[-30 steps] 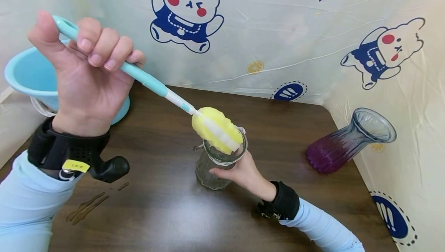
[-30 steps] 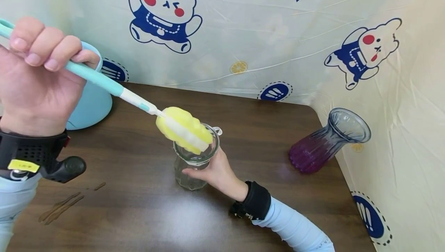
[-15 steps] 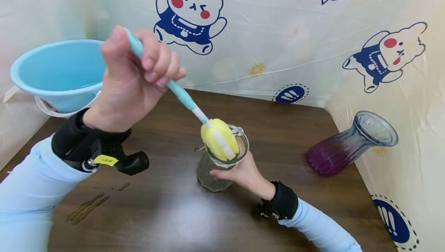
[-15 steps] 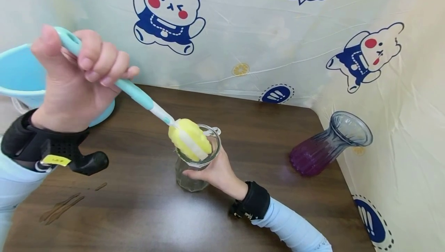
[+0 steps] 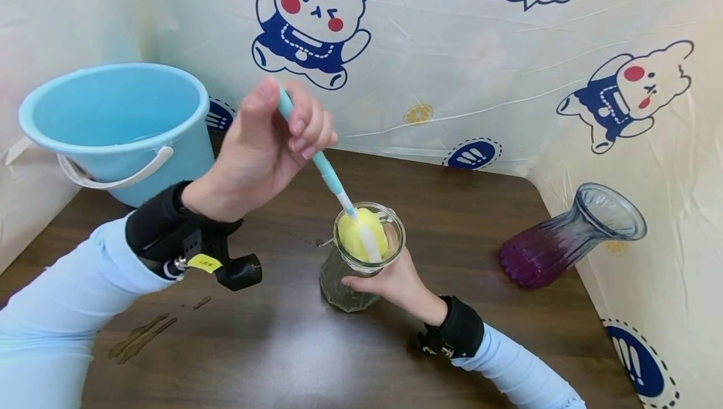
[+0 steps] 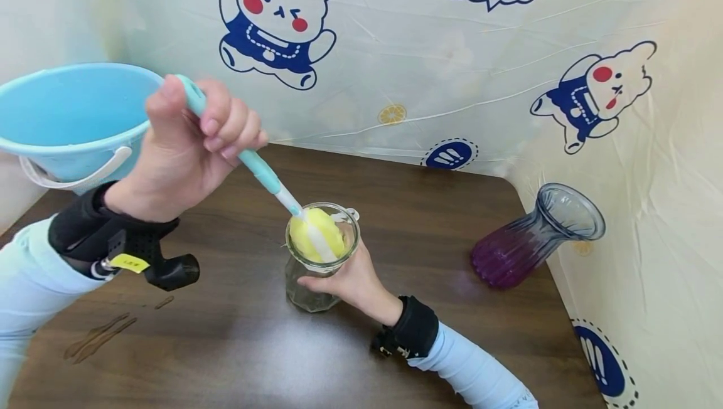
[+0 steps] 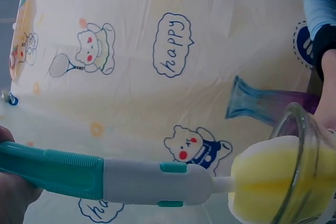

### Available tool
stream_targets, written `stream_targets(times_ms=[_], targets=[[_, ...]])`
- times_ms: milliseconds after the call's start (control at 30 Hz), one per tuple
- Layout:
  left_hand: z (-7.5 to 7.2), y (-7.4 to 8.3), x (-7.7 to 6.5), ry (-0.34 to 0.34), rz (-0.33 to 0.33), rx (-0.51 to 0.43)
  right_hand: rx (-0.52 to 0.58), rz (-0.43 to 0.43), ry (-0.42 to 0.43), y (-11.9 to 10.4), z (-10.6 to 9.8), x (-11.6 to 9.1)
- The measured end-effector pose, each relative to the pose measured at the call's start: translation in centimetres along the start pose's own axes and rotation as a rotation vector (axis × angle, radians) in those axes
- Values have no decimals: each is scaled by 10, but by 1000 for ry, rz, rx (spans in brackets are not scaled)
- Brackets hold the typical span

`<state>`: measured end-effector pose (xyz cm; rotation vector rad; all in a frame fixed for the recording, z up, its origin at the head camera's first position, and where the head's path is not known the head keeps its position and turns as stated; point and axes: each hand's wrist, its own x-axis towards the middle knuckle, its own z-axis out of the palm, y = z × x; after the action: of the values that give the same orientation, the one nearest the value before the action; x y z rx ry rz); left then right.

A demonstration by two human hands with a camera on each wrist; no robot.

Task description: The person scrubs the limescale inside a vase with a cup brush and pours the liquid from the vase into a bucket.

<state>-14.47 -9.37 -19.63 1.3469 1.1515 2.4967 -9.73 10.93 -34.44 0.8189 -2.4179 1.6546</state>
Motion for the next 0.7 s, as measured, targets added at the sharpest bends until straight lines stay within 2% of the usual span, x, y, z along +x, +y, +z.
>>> stream_targets(times_ms=[100,233,333,467,567,700], targets=[[2,-9,-3,-4,-36,24,2,10,15,12,2,-1],[3,-24,-9,-7,-87,119,-30,-14,35,24,4,-1],[2,-39,-15,-8,-140,171,-27,-28,35,14,3,0],[2,-57,-23,16,-229,172,-7,-17,21,1,2,1],[3,-67,-29,25,-288,158,-6,-16,15,-1,2,2],[5,-74,-32,10,-321,143,-11,-33,17,1,1,2]])
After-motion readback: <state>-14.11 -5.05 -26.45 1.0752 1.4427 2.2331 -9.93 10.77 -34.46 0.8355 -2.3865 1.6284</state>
